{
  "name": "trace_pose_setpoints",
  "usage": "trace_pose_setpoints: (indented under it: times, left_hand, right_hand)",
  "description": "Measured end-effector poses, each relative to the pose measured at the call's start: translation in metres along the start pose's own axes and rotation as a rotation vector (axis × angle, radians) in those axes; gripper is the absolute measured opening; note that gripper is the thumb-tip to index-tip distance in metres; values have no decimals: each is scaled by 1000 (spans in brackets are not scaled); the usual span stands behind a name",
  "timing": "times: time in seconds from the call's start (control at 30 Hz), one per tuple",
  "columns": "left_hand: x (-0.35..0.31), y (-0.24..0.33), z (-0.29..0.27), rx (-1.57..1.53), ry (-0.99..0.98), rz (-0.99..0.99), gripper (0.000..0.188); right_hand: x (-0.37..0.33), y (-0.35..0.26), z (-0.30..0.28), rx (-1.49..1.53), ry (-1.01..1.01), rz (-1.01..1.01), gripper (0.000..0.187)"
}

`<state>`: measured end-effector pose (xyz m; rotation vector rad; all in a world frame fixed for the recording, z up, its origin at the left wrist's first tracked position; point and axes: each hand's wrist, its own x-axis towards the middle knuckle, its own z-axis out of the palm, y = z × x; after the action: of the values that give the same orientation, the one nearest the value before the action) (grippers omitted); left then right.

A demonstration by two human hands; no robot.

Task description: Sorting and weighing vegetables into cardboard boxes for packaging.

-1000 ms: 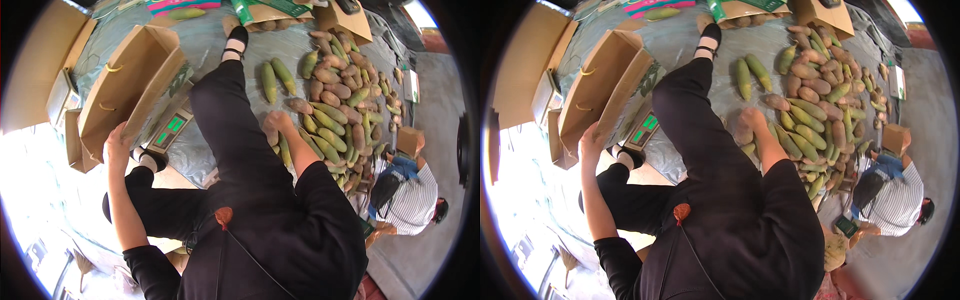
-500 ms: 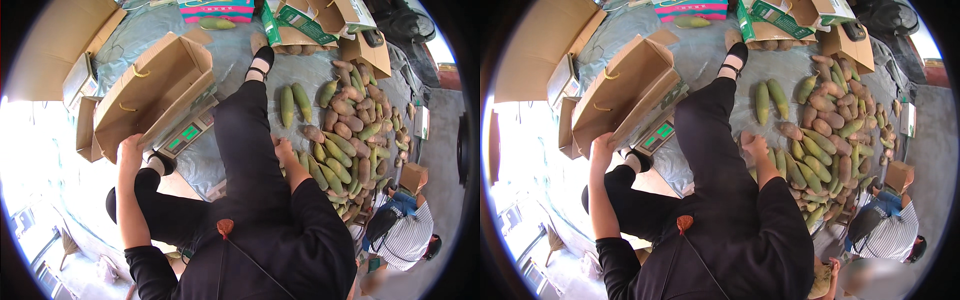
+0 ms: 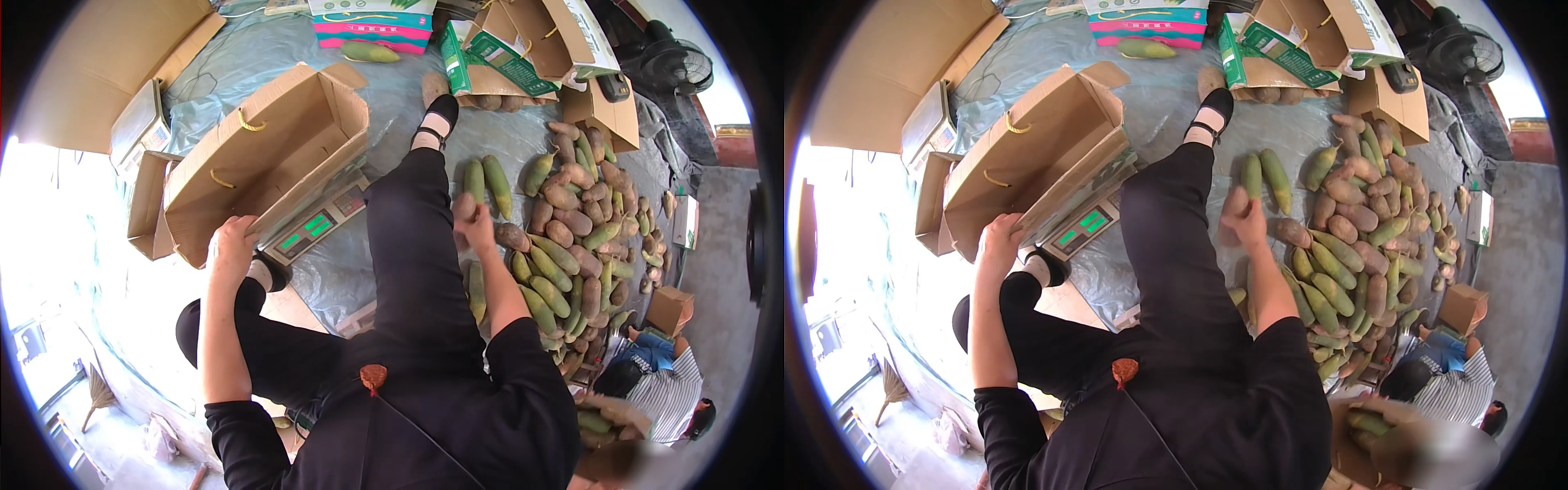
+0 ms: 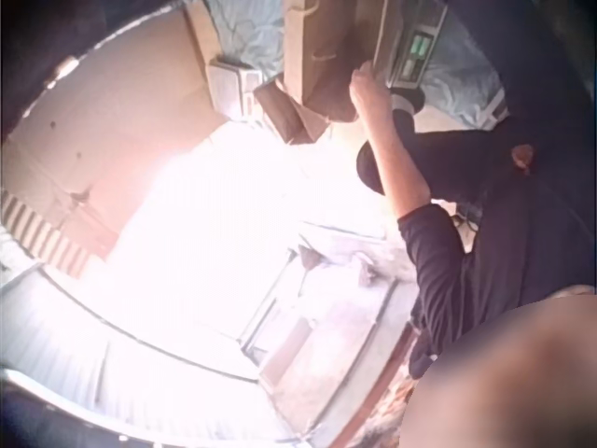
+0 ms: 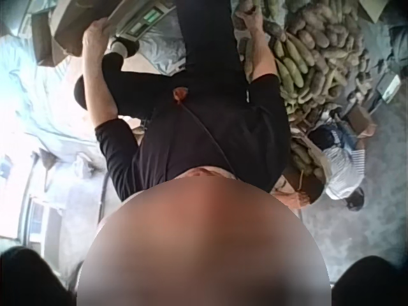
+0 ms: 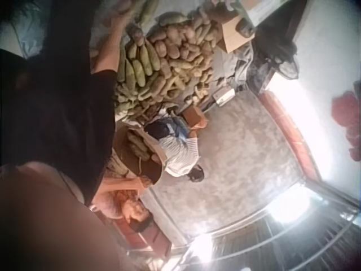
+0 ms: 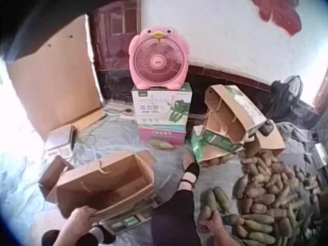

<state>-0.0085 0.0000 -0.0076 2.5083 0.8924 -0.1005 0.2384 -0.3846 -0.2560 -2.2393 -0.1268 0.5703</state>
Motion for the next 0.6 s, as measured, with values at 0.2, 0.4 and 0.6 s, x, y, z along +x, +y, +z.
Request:
trace_pose_setpoints:
  times: [0.2,0.4,0.6]
  left_hand:
    - [0,2,-7,73,-147,-57,22]
    - [-1,3,-10,85,-103,-14,19]
    - [1,1,-7,115,-119,-13,20]
  right_hand:
    - [40,-198,-58,132,84,-556,74]
    - [3,-373,-36,39,-117,-1106,71]
    - [-12,-415,92,-540,-448,-1166,67]
